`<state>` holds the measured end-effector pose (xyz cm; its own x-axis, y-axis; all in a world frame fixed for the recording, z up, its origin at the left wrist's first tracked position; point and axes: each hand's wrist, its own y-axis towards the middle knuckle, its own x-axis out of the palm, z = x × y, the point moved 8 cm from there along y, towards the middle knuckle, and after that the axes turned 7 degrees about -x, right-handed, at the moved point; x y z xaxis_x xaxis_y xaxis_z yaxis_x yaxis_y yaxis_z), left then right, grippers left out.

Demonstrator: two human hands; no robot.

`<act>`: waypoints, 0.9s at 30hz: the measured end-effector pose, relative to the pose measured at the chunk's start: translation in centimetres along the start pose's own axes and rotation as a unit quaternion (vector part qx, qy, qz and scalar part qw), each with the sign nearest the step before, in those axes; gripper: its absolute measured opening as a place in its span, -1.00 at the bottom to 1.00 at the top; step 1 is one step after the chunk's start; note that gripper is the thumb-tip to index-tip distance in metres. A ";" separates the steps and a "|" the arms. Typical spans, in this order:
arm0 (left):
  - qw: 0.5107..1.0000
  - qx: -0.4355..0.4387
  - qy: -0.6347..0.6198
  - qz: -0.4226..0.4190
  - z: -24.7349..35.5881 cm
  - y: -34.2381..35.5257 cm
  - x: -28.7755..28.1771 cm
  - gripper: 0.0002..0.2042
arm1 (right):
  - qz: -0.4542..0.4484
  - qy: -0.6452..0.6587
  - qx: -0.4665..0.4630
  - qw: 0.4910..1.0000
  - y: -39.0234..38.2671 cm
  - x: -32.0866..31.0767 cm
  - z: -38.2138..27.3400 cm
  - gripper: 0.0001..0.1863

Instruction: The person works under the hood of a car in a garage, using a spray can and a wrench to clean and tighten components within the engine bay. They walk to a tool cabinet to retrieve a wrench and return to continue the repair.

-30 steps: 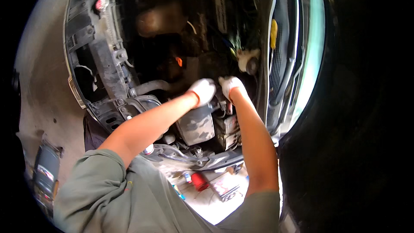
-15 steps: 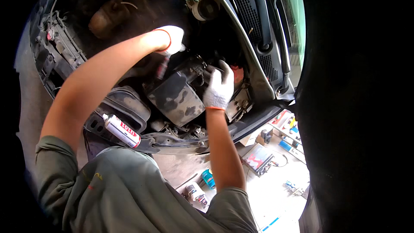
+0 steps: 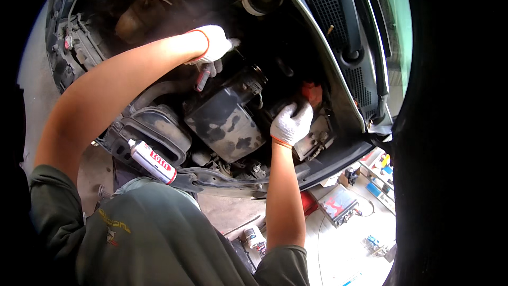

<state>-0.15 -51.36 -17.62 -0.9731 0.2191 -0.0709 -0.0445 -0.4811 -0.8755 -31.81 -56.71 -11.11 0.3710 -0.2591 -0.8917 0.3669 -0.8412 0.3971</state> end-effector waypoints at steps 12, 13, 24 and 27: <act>0.827 0.238 0.462 0.215 4.4 -2.0 -1.1 -0.76 | -0.004 0.005 -0.013 1.000 -0.2 0.5 0.1 -0.68; 0.839 0.241 0.443 0.205 4.1 -1.5 -0.9 -0.75 | 0.008 -0.009 -0.015 1.000 -0.3 0.4 0.3 -0.68; 0.636 0.252 0.729 -0.021 5.0 -1.8 1.9 -0.53 | 0.031 -0.060 -0.030 0.997 -0.1 0.4 0.2 -0.60; 0.786 0.168 0.581 0.130 4.7 0.5 -0.4 -0.65 | 0.027 -0.051 -0.031 0.998 0.1 0.5 -0.2 -0.63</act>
<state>-0.89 -55.68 -15.77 -0.1055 0.6093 -0.7859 -0.1243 -0.7922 -0.5974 -31.39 -56.87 -11.48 0.3045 -0.3532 -0.8846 0.4011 -0.7948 0.4554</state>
